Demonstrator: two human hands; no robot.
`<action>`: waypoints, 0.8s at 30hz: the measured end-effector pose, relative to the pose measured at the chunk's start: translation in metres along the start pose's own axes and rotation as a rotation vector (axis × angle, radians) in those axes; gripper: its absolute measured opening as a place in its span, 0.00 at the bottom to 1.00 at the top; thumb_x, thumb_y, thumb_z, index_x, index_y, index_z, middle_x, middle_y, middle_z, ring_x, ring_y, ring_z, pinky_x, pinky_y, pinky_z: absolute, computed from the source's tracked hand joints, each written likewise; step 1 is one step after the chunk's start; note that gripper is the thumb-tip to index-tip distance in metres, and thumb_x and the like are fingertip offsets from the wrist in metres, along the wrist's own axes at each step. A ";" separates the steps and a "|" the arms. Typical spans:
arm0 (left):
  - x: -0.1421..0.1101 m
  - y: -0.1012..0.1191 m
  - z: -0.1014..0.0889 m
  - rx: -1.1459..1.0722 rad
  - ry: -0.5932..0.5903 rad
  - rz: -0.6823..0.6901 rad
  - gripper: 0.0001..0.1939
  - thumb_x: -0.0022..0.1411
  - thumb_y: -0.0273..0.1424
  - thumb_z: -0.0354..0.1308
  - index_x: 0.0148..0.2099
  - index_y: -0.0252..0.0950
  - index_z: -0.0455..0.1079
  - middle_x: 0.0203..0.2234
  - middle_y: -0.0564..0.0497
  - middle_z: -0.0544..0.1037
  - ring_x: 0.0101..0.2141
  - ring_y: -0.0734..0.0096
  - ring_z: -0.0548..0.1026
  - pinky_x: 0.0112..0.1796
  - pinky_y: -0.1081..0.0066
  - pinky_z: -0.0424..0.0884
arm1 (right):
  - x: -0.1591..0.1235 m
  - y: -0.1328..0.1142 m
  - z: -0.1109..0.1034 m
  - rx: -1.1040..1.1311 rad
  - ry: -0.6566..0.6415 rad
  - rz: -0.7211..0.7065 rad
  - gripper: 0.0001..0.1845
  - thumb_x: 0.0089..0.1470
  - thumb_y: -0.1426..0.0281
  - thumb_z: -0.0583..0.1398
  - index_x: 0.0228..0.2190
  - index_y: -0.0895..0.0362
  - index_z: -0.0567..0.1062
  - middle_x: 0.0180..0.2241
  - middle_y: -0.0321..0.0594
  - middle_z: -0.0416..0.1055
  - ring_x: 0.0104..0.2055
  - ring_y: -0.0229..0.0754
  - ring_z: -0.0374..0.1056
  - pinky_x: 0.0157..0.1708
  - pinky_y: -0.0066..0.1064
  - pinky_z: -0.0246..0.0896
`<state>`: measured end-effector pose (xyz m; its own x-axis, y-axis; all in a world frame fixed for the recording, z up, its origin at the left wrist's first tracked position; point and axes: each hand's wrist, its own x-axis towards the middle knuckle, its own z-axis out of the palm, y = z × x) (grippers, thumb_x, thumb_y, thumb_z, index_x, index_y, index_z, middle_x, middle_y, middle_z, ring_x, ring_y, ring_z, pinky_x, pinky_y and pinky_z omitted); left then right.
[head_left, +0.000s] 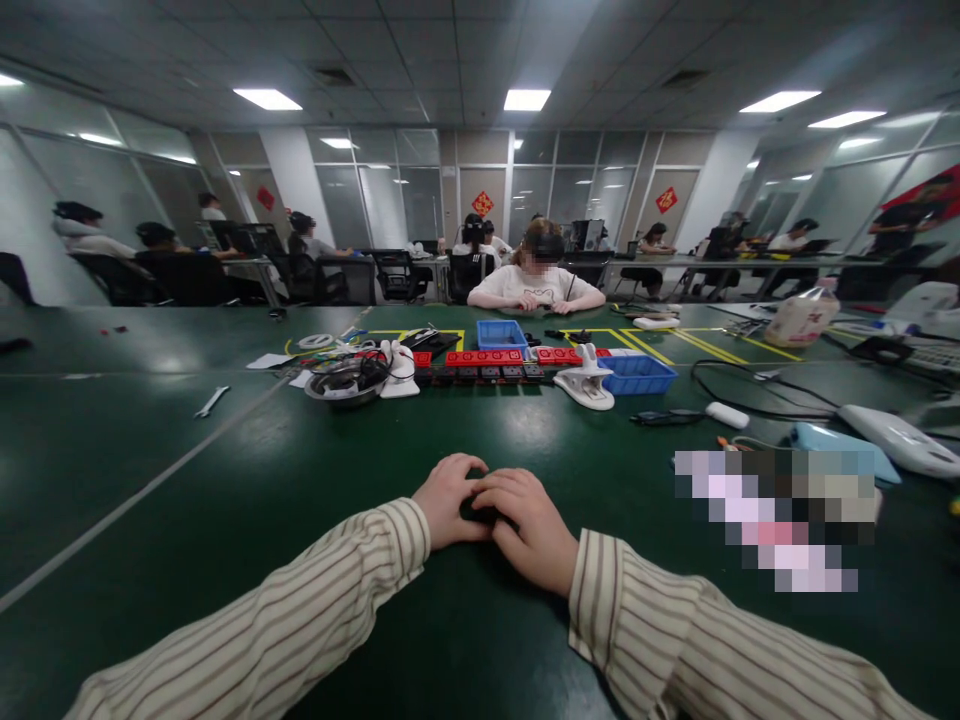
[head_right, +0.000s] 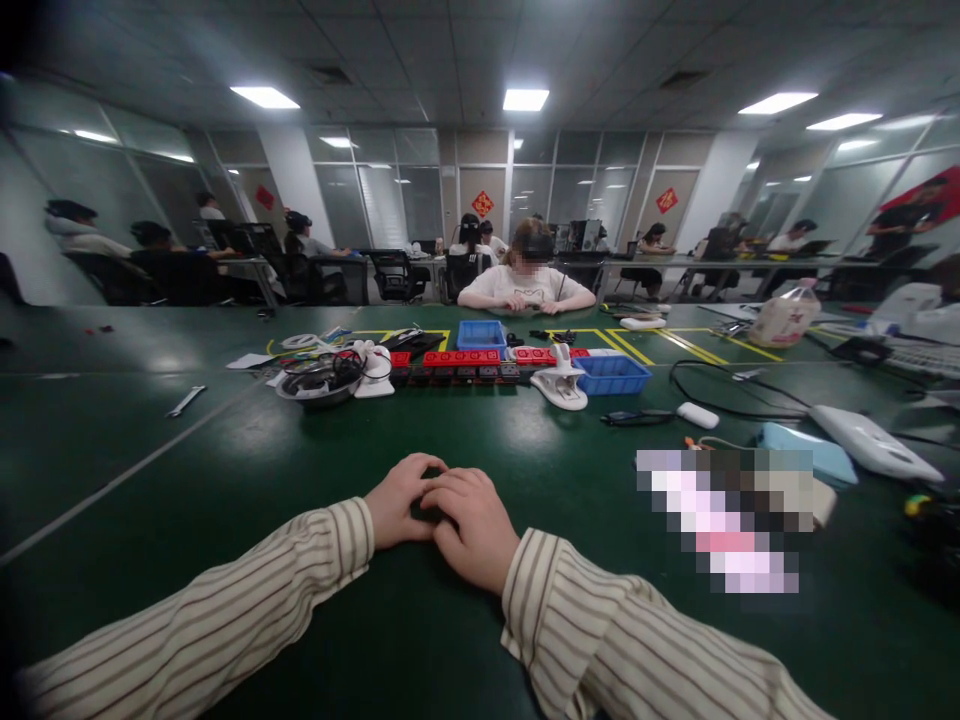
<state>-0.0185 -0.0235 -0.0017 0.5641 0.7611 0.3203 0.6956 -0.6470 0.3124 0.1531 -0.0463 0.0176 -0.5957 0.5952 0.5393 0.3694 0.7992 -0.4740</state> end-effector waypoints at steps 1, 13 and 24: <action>0.000 -0.001 0.001 0.000 -0.001 0.001 0.21 0.43 0.38 0.63 0.41 0.37 0.69 0.43 0.47 0.65 0.45 0.58 0.62 0.48 0.58 0.59 | 0.000 0.001 0.000 0.009 -0.012 -0.016 0.16 0.40 0.80 0.51 0.31 0.56 0.70 0.40 0.37 0.70 0.48 0.43 0.58 0.51 0.43 0.47; -0.003 0.016 -0.007 0.058 0.060 -0.114 0.39 0.37 0.49 0.63 0.51 0.37 0.60 0.44 0.45 0.66 0.47 0.54 0.63 0.53 0.44 0.45 | -0.001 0.007 0.004 -0.062 0.207 0.267 0.17 0.46 0.64 0.57 0.38 0.60 0.64 0.37 0.44 0.64 0.41 0.47 0.59 0.42 0.42 0.56; -0.006 0.017 0.003 0.037 0.079 -0.136 0.21 0.42 0.39 0.62 0.40 0.36 0.69 0.36 0.49 0.68 0.41 0.61 0.66 0.49 0.54 0.57 | -0.002 0.001 0.000 -0.090 0.073 0.169 0.14 0.47 0.76 0.54 0.38 0.56 0.70 0.37 0.41 0.66 0.41 0.44 0.58 0.43 0.39 0.54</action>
<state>-0.0091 -0.0387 -0.0008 0.4280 0.8346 0.3468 0.7796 -0.5351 0.3254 0.1542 -0.0467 0.0165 -0.4682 0.7230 0.5080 0.5235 0.6901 -0.4998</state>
